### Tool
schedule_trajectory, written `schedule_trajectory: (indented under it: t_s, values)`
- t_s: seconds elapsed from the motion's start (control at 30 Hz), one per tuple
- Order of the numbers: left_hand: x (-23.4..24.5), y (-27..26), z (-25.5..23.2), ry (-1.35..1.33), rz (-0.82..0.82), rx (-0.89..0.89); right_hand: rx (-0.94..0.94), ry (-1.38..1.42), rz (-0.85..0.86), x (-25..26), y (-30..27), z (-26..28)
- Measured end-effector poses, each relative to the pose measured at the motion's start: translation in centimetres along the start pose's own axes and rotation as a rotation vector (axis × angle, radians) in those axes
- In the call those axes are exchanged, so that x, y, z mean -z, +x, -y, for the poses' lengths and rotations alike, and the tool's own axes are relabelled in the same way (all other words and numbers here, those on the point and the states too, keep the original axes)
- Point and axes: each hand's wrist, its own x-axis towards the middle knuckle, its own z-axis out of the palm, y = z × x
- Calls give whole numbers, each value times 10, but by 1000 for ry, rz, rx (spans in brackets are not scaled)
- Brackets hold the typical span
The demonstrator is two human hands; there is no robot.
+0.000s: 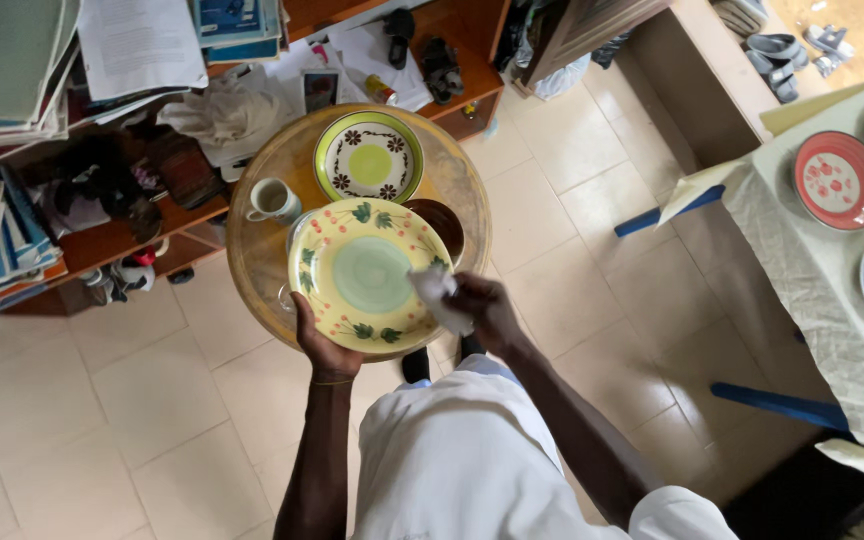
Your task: The person cleans plates by wiping both sides of each plate with a napkin and arranges them onto a table.
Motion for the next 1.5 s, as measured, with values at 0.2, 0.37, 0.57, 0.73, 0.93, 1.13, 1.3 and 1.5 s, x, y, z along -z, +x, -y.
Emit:
schedule_trajectory:
  t_s: [0.2,0.37,0.57,0.73,0.93,1.13,1.3,1.5]
  values:
    - [8,0,-23,-40,47,-115,99,171,-223,38,76,-22]
    - [7,1,-21,-84,14,-115,-39,159,-340,50,135,-65]
    - [4,3,-13,-91,-34,-80,-131,38,-230,30,156,-73]
    - [1,10,-13,-100,8,-41,118,-612,-359,1,138,-47]
    - [3,19,-13,-124,75,-22,348,-359,-471,16,124,-52]
    - [0,28,-8,-53,83,98,40,193,-350,27,83,-53]
    - [-15,27,7,-58,164,269,-29,487,-306,18,35,-17]
    - [-32,30,44,-65,312,427,-17,575,-352,32,-12,15]
